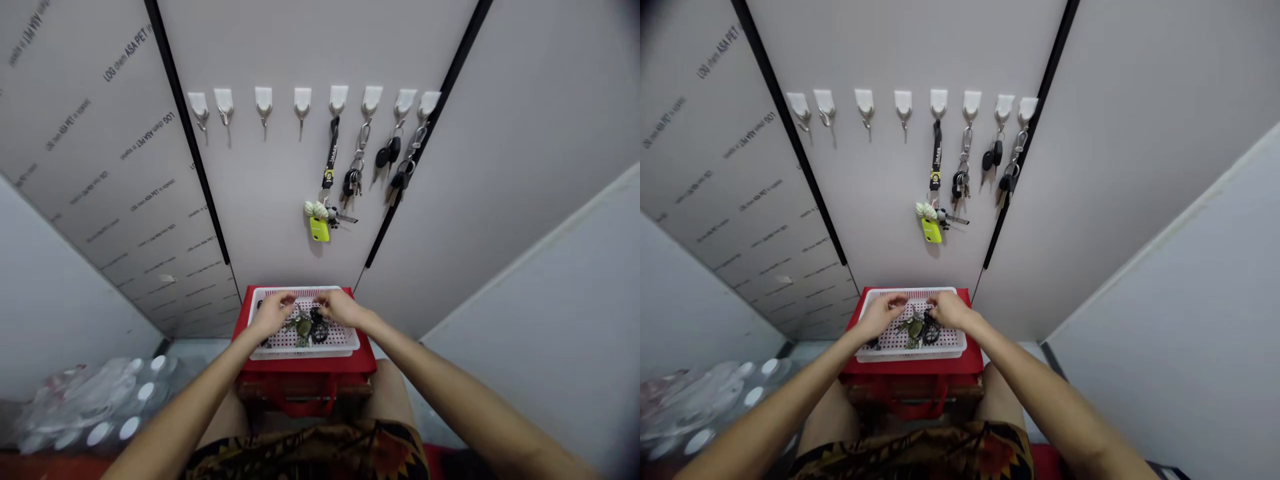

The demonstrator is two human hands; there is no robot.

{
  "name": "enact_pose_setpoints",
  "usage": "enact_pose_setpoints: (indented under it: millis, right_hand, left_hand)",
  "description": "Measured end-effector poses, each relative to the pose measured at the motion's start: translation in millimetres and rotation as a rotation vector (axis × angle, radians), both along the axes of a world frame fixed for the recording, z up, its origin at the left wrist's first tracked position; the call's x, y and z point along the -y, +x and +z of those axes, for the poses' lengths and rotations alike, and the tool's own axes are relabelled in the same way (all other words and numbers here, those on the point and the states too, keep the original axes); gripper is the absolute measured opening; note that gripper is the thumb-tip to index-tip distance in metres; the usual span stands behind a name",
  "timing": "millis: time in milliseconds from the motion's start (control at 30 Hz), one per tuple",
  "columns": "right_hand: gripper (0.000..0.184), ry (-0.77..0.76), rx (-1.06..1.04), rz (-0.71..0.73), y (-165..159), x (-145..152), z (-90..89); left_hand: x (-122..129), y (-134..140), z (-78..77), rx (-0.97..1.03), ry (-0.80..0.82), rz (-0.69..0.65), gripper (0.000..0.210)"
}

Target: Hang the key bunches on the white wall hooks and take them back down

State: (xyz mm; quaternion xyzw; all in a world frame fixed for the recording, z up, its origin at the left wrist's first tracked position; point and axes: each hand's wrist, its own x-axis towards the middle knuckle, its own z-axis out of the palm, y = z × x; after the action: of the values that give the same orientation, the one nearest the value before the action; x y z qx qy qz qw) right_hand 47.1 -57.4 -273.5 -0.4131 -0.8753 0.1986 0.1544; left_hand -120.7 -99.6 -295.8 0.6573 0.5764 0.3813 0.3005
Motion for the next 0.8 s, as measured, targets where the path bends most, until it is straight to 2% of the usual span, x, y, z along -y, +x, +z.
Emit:
enact_pose_setpoints:
  millis: [67,167,300,433,533,600,700,800]
  right_hand:
    - [0.028,-0.001,0.172,0.000,-0.1,3.1,-17.7]
    - [0.029,0.039,0.278,0.003,-4.1,3.2,-23.6]
    - [0.025,0.066,0.279,0.039,-7.4,4.4,-20.8]
    - [0.017,0.058,0.207,0.049,-8.9,5.8,-25.5]
    - [0.011,0.010,0.072,0.031,-11.2,4.1,-27.8]
    - [0.010,-0.064,-0.095,-0.038,-11.9,1.0,-24.4]
    - [0.011,-0.268,-0.407,-0.149,-10.6,-5.5,-10.2]
    - [0.012,-0.472,-0.661,-0.208,-9.0,-9.6,10.9]
  left_hand:
    - [6.4,1.9,-14.7,-0.076,-0.018,-0.046,0.025]
    - [8.5,5.3,-20.7,-0.165,-0.039,-0.076,0.029]
    - [7.4,6.5,-19.6,-0.233,-0.091,-0.094,0.029]
    - [6.6,5.7,-18.9,-0.231,-0.095,-0.064,0.023]
    - [6.1,4.2,-16.5,-0.116,-0.054,0.014,0.020]
    - [6.1,2.6,-13.9,-0.009,-0.020,0.095,0.017]
    - [6.7,-0.1,-10.5,0.169,0.025,0.204,0.012]
    - [7.9,-1.8,-8.7,0.277,0.051,0.236,0.009]
